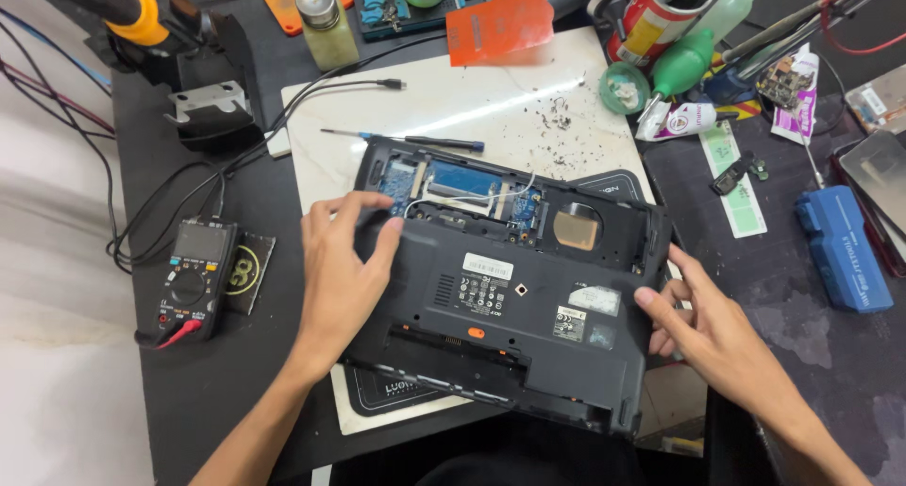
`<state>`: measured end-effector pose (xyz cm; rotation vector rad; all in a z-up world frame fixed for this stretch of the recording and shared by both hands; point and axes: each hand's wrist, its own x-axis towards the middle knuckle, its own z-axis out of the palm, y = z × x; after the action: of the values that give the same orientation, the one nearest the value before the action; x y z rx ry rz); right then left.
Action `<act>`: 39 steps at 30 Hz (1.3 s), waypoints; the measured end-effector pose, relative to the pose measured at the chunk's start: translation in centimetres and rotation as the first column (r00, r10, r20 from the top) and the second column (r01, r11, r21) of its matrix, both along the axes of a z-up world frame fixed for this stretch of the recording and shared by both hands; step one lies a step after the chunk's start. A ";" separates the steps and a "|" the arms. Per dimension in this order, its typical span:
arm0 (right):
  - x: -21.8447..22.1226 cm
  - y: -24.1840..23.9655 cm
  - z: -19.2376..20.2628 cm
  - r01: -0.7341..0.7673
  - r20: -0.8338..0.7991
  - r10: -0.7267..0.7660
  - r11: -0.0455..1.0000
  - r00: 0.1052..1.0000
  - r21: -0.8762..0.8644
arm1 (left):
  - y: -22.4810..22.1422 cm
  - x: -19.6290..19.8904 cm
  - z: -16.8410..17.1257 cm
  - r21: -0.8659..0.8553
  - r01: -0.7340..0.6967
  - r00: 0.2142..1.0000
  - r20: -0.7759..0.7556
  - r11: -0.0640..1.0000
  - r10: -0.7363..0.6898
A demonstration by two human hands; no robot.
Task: The person removes a keyboard from its packaging, closes a laptop, flips it over, and uses a screwdriver to remove several screws from the bottom casing before sliding out a drive.
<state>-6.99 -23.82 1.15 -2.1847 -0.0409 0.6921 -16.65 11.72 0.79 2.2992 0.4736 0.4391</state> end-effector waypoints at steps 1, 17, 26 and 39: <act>0.4 0.1 0.1 -0.006 0.030 0.006 1.000 1.000 -0.007 | 0.0 -0.3 0.2 -0.027 -0.024 1.000 -0.020 0.999 0.023; 6.2 7.0 6.1 -0.185 0.440 0.583 0.720 0.683 -0.669 | 2.2 -1.1 0.2 0.077 0.066 0.996 -0.072 0.995 -0.061; 12.2 21.6 1.7 -0.537 0.683 0.700 0.666 0.211 -0.517 | 2.9 -0.4 -1.8 -0.061 0.031 0.990 0.142 0.998 -0.022; 13.6 13.7 8.0 -0.593 0.831 0.347 0.805 0.434 -0.026 | 3.0 0.0 -1.9 0.002 0.041 0.996 0.081 0.999 -0.042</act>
<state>6.60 -10.13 9.18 -2.0175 -1.2302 -0.1234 -16.66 14.73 -1.15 2.2775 0.3849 0.5102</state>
